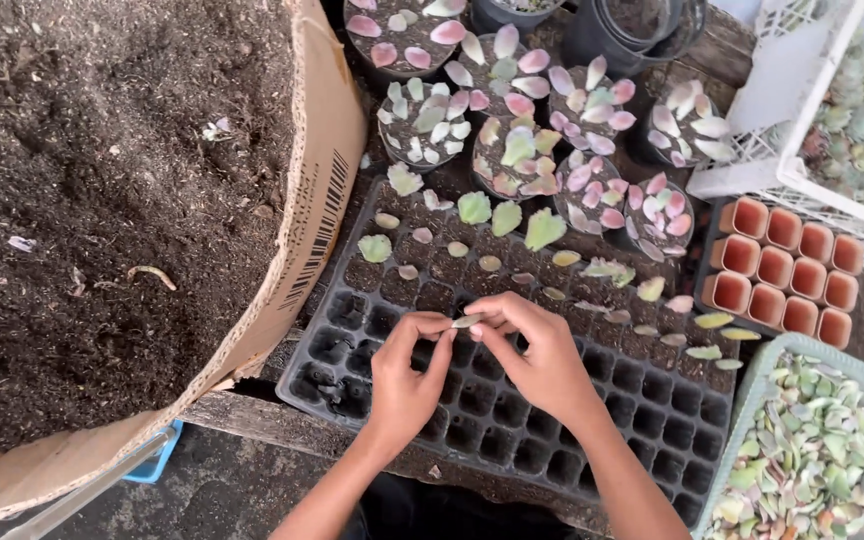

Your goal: The person fills a seedling tray with soil from a large bag and places succulent leaves into the cells. The person repeatedly scoops soil and presses it into the tray, then arranges leaves from a container into the prepared cells.

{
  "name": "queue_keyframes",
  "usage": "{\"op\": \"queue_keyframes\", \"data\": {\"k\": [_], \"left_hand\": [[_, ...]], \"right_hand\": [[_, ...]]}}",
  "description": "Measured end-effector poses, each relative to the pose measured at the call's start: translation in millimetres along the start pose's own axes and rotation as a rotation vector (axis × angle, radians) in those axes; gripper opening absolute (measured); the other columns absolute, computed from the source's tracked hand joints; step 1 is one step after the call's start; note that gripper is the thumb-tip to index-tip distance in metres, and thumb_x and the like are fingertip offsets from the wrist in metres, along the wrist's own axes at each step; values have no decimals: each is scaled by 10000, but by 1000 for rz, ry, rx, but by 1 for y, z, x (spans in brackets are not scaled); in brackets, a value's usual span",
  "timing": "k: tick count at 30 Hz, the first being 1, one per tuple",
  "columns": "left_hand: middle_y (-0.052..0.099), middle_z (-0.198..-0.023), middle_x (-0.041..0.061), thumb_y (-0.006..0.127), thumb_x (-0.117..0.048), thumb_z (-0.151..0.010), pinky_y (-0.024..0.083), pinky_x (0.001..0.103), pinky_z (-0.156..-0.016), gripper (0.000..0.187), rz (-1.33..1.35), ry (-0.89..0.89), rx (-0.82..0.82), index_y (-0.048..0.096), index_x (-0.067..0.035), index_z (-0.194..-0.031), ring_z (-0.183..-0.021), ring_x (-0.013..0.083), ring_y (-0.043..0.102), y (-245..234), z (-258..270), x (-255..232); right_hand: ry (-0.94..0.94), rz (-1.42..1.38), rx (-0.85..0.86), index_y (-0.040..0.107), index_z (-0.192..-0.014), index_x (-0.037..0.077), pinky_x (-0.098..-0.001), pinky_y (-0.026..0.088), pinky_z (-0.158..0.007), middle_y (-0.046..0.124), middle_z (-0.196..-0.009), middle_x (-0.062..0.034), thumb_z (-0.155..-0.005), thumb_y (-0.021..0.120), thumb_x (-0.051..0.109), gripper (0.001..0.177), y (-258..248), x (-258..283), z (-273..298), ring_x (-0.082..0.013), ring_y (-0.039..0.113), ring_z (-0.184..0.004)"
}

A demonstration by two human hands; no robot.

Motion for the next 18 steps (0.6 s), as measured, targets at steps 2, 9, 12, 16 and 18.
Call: {"op": "queue_keyframes", "data": {"k": [2, 9, 12, 16, 18], "left_hand": [[719, -1063, 83, 646, -59, -1073, 607, 386, -844, 43, -61, -42, 12, 667, -81, -1103, -978, 245, 723, -4, -12, -4], [571, -1034, 27, 661, -17, -1051, 545, 397, -788, 124, -452, 7, 90, 690, -106, -1131, -943, 221, 540, -10, -13, 0], [528, -1020, 43, 644, -2, -1055, 527, 404, -777, 121, -436, 43, 100, 670, -93, -1131, -898, 229, 501, -11, -13, 1], [510, -1034, 40, 615, 10, -1063, 506, 403, -774, 139, -409, 41, 109, 653, -97, -1143, -890, 218, 479, -12, -13, 4], [500, -1031, 37, 616, 8, -1060, 502, 397, -787, 144, -402, 32, 121, 658, -100, -1145, -880, 211, 471, -12, -12, 6]], "right_hand": [[23, 14, -30, 747, -1184, 77, -368, 671, -770, 788, -959, -88, -1036, 691, 97, 159, 0, 3, -18, -228, 793, -869], [65, 280, -63, 759, -1037, 41, -401, 598, -570, 773, -786, -124, -1016, 722, 26, 45, 7, -16, -50, -277, 761, -711], [90, 290, -68, 765, -1049, 42, -399, 596, -578, 784, -808, -126, -1027, 719, 37, 51, 10, -24, -53, -266, 755, -729], [31, 262, -110, 756, -1056, 50, -398, 586, -541, 777, -804, -134, -1027, 714, 28, 55, 16, -24, -52, -274, 755, -714], [10, 295, -134, 757, -1047, 55, -405, 596, -534, 782, -796, -128, -1011, 742, 36, 44, 20, -26, -50, -283, 770, -715]]}}
Point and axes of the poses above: each hand's wrist, its own z-axis away from the middle knuckle, its own y-axis out of the palm, x = y × z, the point moved 6 cm from there along -z, towards the middle knuckle
